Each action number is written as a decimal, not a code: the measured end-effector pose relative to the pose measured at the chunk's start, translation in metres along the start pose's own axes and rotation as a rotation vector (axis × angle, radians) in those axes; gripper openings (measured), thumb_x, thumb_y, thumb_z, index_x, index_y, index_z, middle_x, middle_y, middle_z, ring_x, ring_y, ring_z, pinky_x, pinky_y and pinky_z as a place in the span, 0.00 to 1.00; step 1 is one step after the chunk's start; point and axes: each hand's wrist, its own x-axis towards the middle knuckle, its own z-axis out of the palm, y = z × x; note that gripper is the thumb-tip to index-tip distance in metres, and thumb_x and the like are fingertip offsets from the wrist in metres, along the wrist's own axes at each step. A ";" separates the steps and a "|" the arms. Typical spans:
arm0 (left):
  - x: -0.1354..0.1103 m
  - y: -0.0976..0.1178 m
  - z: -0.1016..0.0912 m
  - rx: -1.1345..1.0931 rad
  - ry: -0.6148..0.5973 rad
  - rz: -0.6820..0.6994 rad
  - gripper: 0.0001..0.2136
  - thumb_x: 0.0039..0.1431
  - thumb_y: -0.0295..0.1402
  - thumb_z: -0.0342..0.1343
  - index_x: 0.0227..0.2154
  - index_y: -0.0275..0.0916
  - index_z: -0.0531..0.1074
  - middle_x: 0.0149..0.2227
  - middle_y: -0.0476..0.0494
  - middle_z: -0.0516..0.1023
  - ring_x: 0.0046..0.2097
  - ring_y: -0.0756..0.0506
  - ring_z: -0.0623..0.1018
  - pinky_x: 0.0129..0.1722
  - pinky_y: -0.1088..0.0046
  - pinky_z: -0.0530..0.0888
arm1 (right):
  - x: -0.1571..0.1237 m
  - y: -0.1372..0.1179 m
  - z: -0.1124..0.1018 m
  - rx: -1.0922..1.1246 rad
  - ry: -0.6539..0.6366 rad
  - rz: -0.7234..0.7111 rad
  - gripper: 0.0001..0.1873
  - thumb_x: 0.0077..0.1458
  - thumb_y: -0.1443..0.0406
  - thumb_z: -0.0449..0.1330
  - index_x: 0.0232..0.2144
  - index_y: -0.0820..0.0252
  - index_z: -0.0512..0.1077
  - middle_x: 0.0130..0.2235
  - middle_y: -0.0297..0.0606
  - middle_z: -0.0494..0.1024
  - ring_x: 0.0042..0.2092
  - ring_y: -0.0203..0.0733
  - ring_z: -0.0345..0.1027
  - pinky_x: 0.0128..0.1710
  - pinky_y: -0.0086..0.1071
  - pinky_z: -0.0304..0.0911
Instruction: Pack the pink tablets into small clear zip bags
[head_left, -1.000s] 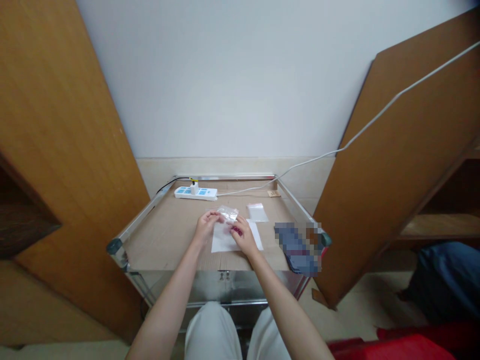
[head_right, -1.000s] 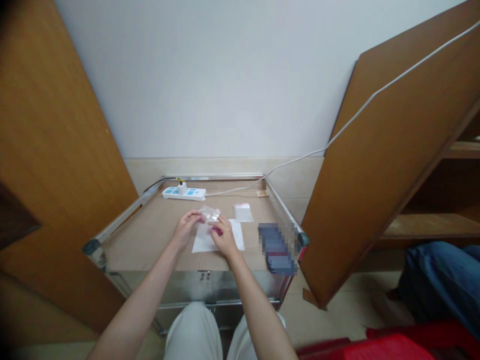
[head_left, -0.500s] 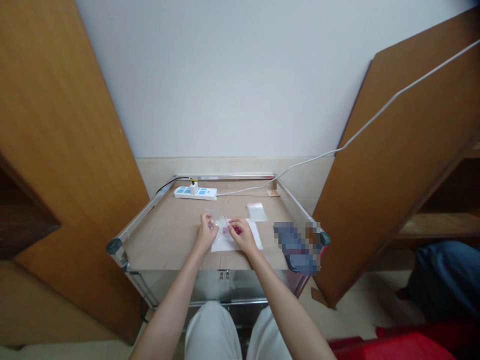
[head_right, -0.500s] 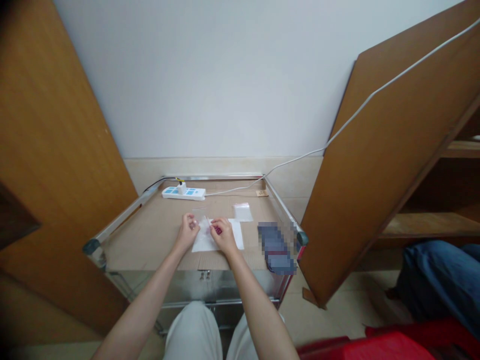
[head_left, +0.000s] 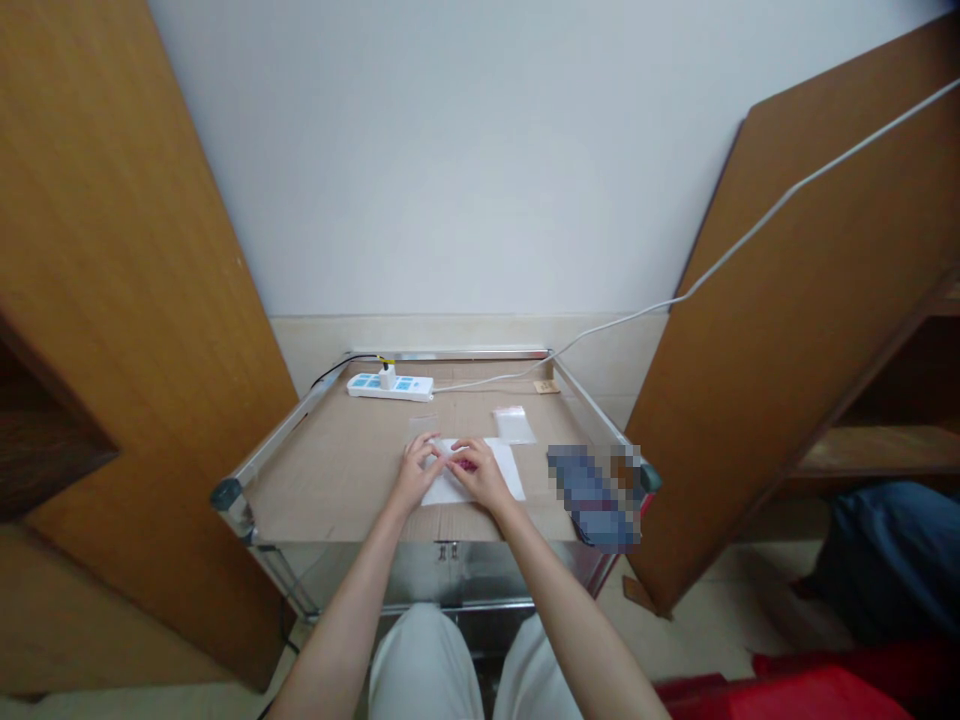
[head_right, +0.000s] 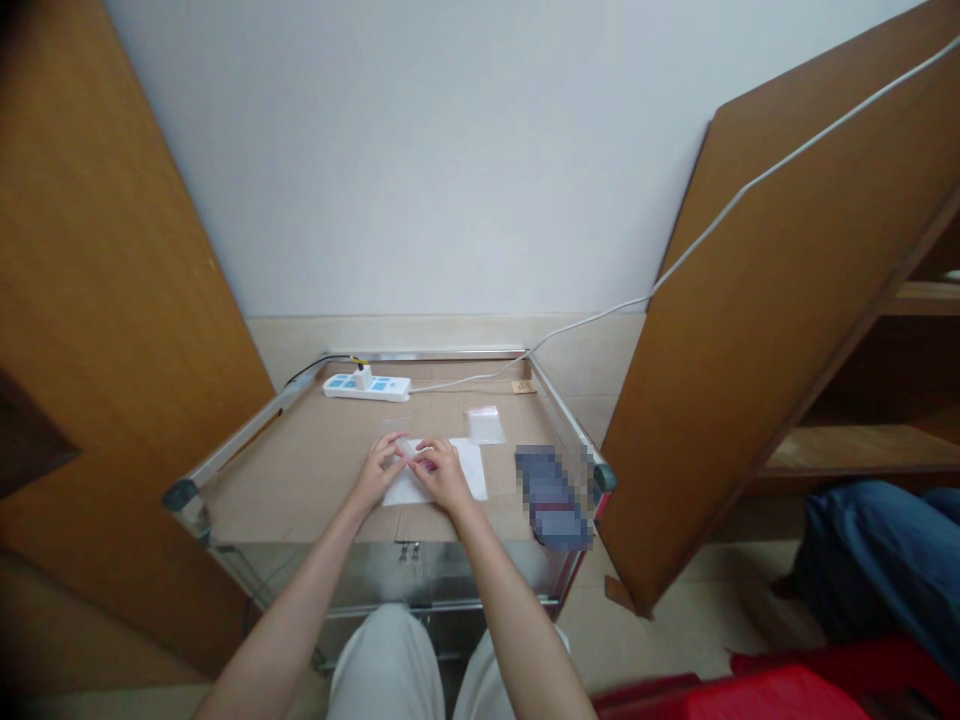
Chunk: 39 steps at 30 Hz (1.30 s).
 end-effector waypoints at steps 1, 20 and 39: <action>0.000 0.001 0.000 0.007 0.001 0.005 0.05 0.47 0.33 0.50 0.21 0.39 0.66 0.46 0.45 0.67 0.48 0.46 0.64 0.48 0.65 0.59 | 0.000 -0.001 -0.001 0.004 -0.002 0.001 0.04 0.47 0.65 0.55 0.27 0.57 0.70 0.36 0.38 0.70 0.41 0.39 0.61 0.42 0.35 0.54; -0.005 0.020 0.005 0.303 0.016 0.149 0.02 0.47 0.27 0.46 0.23 0.38 0.62 0.43 0.42 0.64 0.46 0.44 0.64 0.45 0.65 0.62 | 0.000 -0.009 -0.003 -0.081 0.045 -0.023 0.02 0.46 0.68 0.54 0.24 0.59 0.67 0.35 0.38 0.68 0.41 0.40 0.59 0.41 0.35 0.52; -0.009 0.029 -0.001 0.388 0.046 0.136 0.03 0.48 0.28 0.47 0.24 0.38 0.65 0.45 0.42 0.62 0.48 0.43 0.62 0.46 0.64 0.58 | -0.002 0.001 -0.002 0.070 0.018 -0.052 0.14 0.47 0.74 0.48 0.30 0.56 0.70 0.39 0.39 0.68 0.41 0.38 0.62 0.39 0.32 0.59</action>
